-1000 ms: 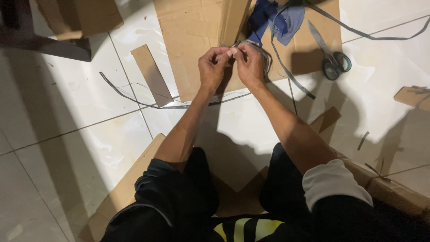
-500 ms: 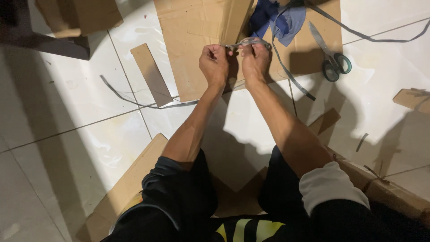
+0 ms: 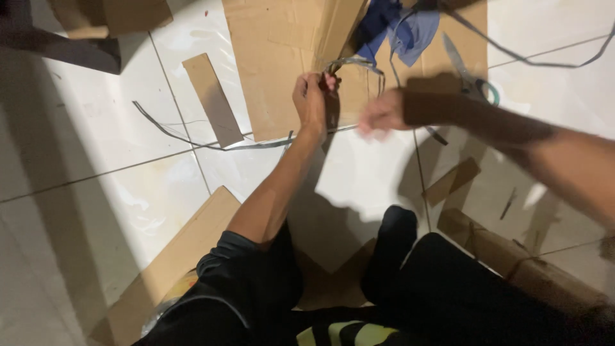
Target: Wrapping a wooden chair leg with cardboard and securing it with string
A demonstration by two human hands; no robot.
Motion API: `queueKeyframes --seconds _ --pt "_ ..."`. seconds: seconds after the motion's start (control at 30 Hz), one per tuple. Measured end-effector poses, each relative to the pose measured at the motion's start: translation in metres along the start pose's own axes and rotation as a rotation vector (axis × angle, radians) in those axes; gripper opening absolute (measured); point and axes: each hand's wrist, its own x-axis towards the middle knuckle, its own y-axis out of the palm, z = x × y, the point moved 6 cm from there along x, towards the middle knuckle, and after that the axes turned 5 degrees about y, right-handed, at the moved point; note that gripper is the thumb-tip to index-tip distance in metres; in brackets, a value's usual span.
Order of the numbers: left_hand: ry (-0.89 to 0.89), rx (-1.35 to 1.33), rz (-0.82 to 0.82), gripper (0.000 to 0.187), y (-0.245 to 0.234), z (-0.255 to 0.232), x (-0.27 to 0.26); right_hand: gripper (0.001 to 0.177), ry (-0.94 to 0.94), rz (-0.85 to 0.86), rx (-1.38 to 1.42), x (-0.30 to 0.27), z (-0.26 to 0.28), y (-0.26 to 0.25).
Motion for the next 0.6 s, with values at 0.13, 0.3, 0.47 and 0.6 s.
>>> queueKeyframes --seconds 0.13,0.3,0.47,0.6 --pt "-0.235 -0.272 -0.174 0.018 0.031 0.014 -0.036 0.006 -0.272 -0.294 -1.161 -0.053 -0.091 -0.060" --pt "-0.339 -0.564 -0.017 0.016 0.066 0.014 -0.046 0.055 0.472 -0.448 -0.994 -0.077 -0.176 -0.075" --pt "-0.102 0.016 0.060 0.027 0.028 -0.001 -0.044 0.044 0.696 -0.669 -0.085 -0.146 -0.023 -0.075" --pt "0.016 0.234 0.152 0.026 -0.017 0.006 -0.009 0.058 0.746 -0.489 -0.328 -0.126 -0.096 -0.057"
